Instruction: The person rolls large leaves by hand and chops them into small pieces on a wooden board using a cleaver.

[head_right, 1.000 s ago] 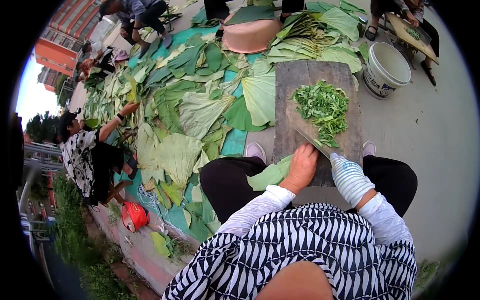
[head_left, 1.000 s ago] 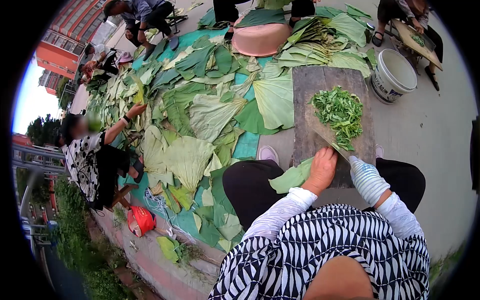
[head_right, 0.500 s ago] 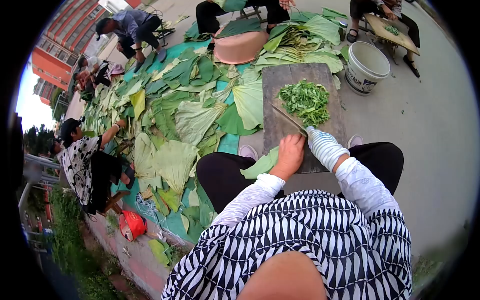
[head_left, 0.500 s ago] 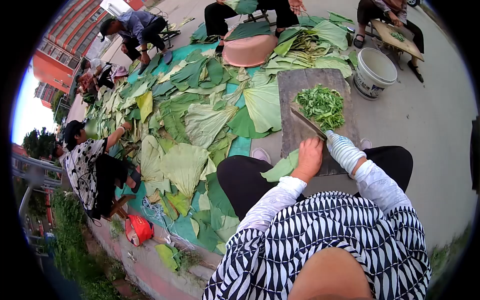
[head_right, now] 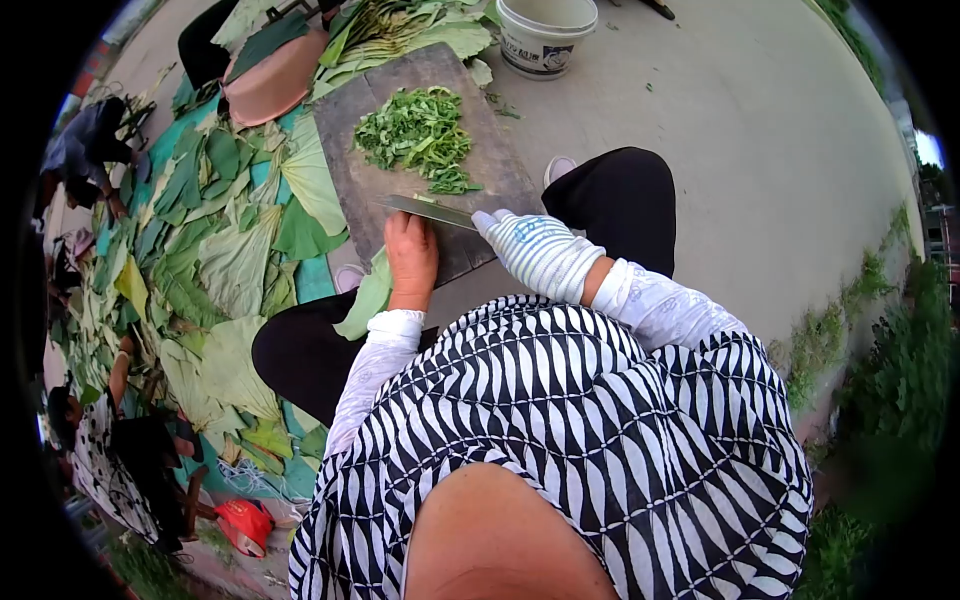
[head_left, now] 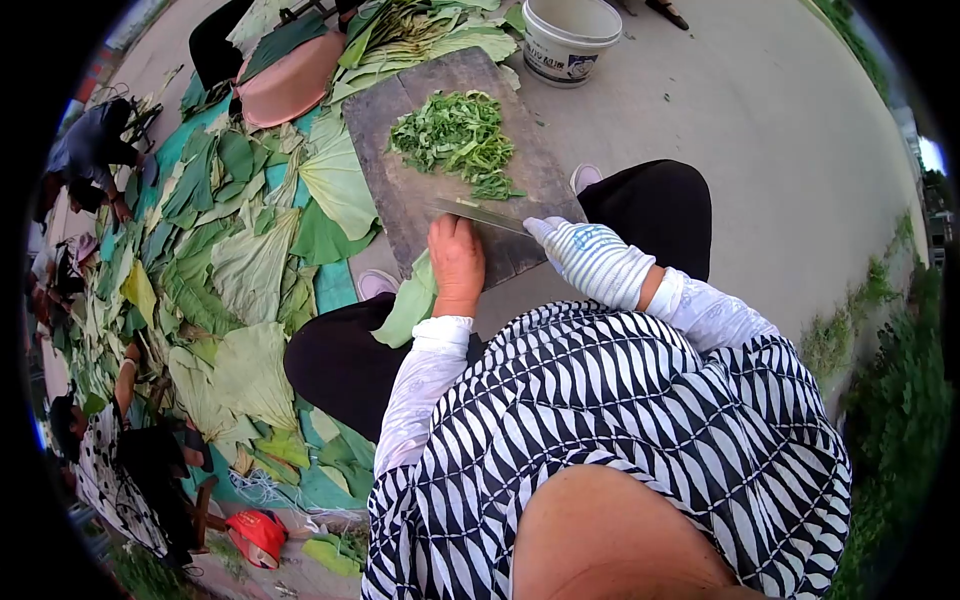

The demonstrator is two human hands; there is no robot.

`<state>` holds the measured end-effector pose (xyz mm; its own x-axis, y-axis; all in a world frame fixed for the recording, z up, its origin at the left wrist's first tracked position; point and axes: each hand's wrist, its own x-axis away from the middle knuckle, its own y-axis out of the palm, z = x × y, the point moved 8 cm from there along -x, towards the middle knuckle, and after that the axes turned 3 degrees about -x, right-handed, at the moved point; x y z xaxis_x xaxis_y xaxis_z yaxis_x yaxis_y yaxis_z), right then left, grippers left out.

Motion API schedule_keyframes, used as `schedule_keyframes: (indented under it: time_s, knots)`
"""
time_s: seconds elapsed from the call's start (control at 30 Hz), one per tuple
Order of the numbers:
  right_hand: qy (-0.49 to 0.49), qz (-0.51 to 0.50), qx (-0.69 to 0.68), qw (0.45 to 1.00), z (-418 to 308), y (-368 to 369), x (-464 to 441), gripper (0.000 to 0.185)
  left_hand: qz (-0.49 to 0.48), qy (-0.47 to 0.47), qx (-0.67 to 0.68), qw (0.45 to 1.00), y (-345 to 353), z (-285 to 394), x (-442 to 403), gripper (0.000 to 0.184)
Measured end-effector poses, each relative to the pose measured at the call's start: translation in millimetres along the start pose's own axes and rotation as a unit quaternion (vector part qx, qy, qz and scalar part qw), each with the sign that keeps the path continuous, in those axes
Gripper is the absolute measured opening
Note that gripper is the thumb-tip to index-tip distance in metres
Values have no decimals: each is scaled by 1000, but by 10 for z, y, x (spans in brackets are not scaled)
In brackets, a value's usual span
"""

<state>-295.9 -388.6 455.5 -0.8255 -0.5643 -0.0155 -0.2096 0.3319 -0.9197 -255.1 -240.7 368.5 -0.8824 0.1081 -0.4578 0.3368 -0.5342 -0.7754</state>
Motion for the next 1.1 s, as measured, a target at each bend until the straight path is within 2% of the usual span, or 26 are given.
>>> schedule_keyframes:
  time_s: [0.03,0.1,0.2,0.33,0.4,0.47,0.6,0.67,0.8,0.87,0.9,0.93,1.03,1.1]
  knots:
    - [4,-3,-1,1000,-2,-30,46,39,4,1,6,1000,-16,11,-5,22]
    - [59,-107,-22,992,52,43,112,36,3,5,12,1000,-38,36,-14,22]
    - [93,-161,-6,983,102,105,121,39,17,13,17,1000,-71,62,-37,24]
    - [70,-146,-5,987,144,187,67,44,18,10,18,1000,-63,50,-33,27]
    - [60,-139,0,988,158,221,-38,38,3,4,16,1000,-33,34,-23,27]
    - [10,-55,6,998,161,230,-190,30,-12,-2,13,1000,-1,16,-17,27]
    - [32,-109,-3,994,163,382,-514,28,-5,9,8,1000,-33,45,-21,28]
    - [33,-89,0,996,163,474,-676,26,-7,9,8,1000,-32,49,-17,28]
    - [-34,-15,-40,999,68,387,-894,24,-24,1,8,1000,-15,33,-24,30]
    - [7,-52,-36,998,122,324,-911,26,-17,3,10,1000,-43,41,-18,30]
    - [-6,-29,-29,999,136,258,-943,27,-15,5,13,1000,-48,47,-23,29]
    - [47,-55,-36,997,260,262,-932,23,-13,8,16,1000,-49,57,-26,28]
    - [46,0,-45,998,378,38,-888,22,5,4,27,1000,-72,48,-22,27]
    - [24,-24,-24,999,348,-94,-780,23,5,-2,22,1000,-80,53,-22,26]
